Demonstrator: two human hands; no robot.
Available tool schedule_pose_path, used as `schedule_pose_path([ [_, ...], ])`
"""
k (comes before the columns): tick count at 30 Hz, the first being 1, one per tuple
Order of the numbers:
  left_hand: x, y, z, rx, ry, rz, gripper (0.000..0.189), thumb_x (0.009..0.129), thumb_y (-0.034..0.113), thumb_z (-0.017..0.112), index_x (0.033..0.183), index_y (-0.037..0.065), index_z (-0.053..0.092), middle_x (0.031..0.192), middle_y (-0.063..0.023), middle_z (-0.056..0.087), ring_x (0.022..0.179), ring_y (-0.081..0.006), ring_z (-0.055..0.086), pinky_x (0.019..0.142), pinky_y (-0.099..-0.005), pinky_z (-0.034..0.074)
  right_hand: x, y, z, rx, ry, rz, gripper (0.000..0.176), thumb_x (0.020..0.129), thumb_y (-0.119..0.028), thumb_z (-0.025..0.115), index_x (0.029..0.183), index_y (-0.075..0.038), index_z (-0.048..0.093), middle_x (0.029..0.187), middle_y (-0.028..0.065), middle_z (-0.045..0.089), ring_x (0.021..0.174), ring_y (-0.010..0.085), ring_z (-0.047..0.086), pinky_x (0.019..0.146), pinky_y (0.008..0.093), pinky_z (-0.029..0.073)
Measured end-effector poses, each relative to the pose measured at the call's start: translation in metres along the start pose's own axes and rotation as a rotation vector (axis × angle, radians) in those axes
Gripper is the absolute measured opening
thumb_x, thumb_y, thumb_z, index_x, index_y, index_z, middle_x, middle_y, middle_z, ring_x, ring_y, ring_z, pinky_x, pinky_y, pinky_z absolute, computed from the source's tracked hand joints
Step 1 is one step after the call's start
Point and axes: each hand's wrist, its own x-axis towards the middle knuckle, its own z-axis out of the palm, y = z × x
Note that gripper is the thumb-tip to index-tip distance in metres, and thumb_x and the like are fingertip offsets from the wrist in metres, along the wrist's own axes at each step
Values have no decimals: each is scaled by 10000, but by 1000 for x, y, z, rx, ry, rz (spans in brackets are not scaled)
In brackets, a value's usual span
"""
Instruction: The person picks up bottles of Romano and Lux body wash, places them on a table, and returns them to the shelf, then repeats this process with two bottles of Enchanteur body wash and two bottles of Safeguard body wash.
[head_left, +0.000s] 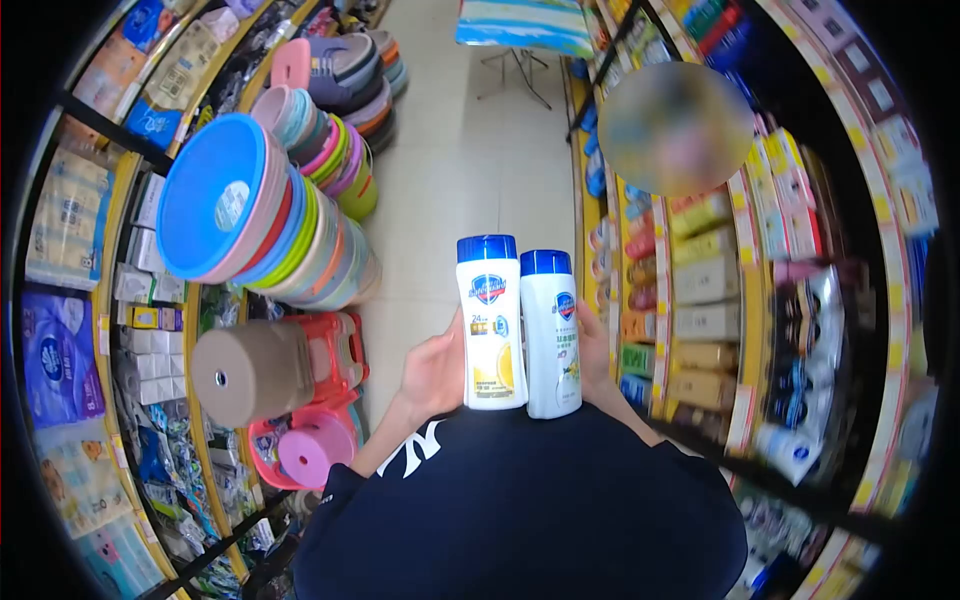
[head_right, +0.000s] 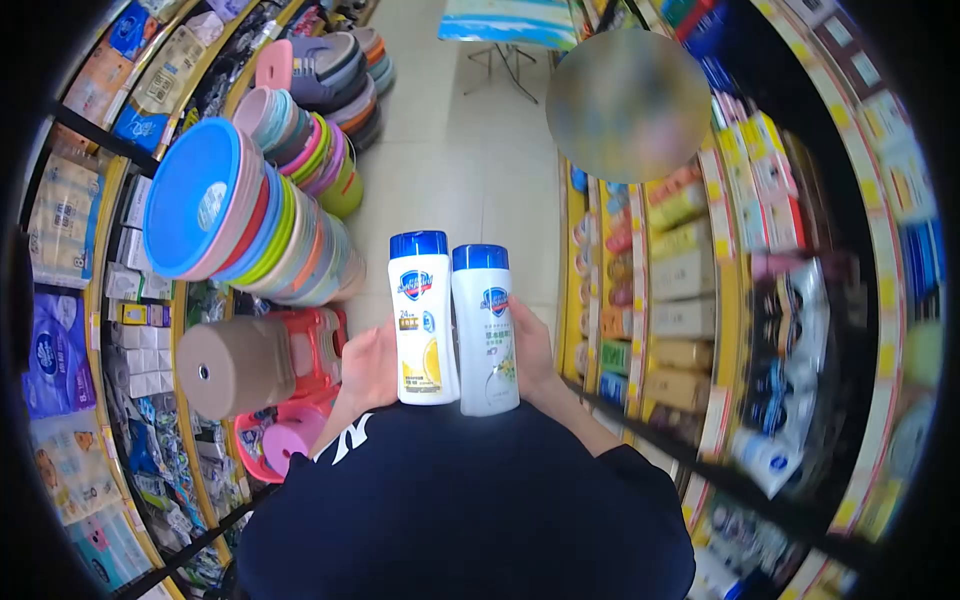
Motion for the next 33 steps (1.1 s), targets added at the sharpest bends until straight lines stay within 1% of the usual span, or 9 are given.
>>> schedule_pose_path([
  [6, 132, 70, 7, -7, -7, 57, 558, 782, 215, 426, 1267, 58, 198, 1236, -129, 350, 1123, -273, 367, 943, -399, 277, 113, -113, 16, -29, -121, 56, 369, 841, -269, 400, 1100, -7, 422, 998, 146, 545, 879, 250, 557, 786, 373, 443],
  [9, 201, 107, 15, 104, 4, 68, 521, 794, 263, 418, 1207, -23, 280, 1196, -174, 396, 1106, -296, 389, 935, -409, 286, 158, -162, 40, -11, -123, 21, 372, 833, -259, 416, 1101, 0, 420, 1000, 153, 543, 876, 253, 559, 782, 381, 445],
  [13, 270, 151, 20, 54, -36, 43, 516, 802, 194, 420, 1260, 73, 217, 1206, -117, 380, 1107, -243, 388, 924, -382, 309, 214, -213, 62, 62, -81, 66, 373, 825, -251, 434, 1095, 7, 423, 997, 155, 545, 873, 255, 560, 781, 386, 445],
  [17, 329, 183, 0, -8, 58, 19, 466, 823, 178, 387, 1249, 69, 233, 1194, -120, 396, 1081, -242, 418, 916, -378, 323, 275, -252, 49, 101, 17, 129, 361, 816, -244, 459, 1079, 2, 435, 994, 147, 549, 868, 250, 561, 781, 381, 442],
  [21, 397, 222, -26, -124, 110, -26, 417, 846, 173, 351, 1236, 67, 248, 1183, -139, 403, 1066, -259, 430, 901, -394, 345, 343, -297, 63, 56, 162, 95, 324, 816, -230, 463, 1049, -6, 453, 958, 139, 563, 855, 247, 562, 783, 376, 438],
  [25, 479, 290, -23, 140, 91, -74, 403, 868, 198, 310, 1241, 56, 249, 1216, -122, 376, 1093, -241, 407, 911, -383, 333, 425, -349, 64, 58, 117, 46, 324, 812, -247, 464, 1020, 2, 473, 913, 144, 573, 807, 250, 574, 739, 378, 460],
  [26, 501, 309, -21, 66, 93, -90, 422, 848, 148, 365, 1239, 95, 217, 1172, -135, 403, 1059, -258, 435, 893, -386, 355, 444, -364, 72, 92, 72, 68, 336, 810, -256, 464, 1016, 10, 476, 896, 149, 576, 786, 251, 578, 718, 376, 469],
  [32, 615, 406, 8, 264, 29, -109, 483, 837, 156, 406, 1262, 115, 181, 1190, -114, 383, 1077, -243, 423, 890, -379, 361, 545, -433, 120, -6, 165, -220, 342, 808, -268, 461, 1016, 3, 480, 910, 142, 575, 805, 253, 576, 743, 374, 463],
  [33, 632, 419, 7, 269, 40, -109, 497, 835, 155, 410, 1268, 116, 169, 1193, -109, 380, 1082, -239, 419, 890, -378, 361, 560, -444, 124, 7, 158, -207, 343, 810, -268, 458, 1022, 2, 477, 918, 142, 574, 813, 253, 575, 750, 376, 460],
])
